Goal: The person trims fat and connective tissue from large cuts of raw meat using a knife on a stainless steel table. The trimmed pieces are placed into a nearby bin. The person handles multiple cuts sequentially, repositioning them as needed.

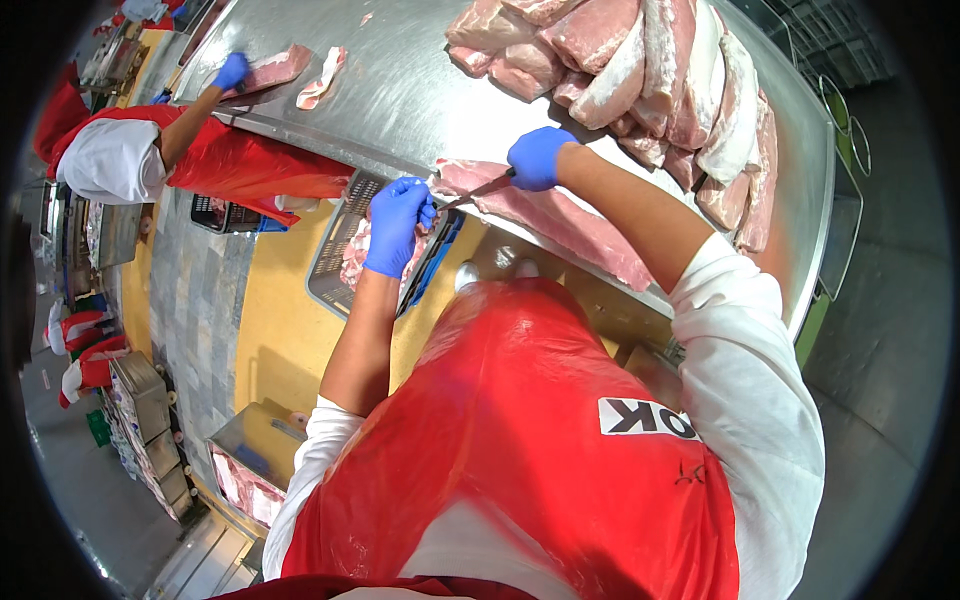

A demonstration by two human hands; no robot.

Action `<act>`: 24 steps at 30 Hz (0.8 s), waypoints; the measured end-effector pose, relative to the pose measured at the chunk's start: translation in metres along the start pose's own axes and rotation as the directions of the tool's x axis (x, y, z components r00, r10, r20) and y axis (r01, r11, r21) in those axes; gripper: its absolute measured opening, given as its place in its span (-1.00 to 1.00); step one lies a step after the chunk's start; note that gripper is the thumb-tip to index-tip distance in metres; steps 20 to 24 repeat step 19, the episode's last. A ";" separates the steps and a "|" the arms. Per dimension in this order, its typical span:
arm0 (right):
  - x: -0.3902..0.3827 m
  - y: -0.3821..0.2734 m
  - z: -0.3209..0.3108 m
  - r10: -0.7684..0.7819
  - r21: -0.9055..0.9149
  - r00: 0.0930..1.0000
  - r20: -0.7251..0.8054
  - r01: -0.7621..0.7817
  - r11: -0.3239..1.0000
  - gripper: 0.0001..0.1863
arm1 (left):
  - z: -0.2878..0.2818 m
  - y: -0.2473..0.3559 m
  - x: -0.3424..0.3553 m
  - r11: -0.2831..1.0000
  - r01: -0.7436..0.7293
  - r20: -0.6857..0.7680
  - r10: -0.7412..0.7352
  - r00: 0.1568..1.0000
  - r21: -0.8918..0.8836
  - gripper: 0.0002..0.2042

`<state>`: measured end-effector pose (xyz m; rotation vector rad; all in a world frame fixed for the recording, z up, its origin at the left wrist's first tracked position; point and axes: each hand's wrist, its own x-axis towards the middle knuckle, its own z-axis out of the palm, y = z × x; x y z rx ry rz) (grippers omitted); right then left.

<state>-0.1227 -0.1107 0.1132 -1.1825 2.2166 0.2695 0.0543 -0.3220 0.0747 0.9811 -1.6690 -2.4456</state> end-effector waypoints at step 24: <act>-0.152 0.036 0.163 0.476 0.772 0.871 -0.121 -0.218 0.597 -0.58 | -0.356 -0.161 0.072 0.084 0.166 -0.166 -0.007 0.986 0.983 -0.56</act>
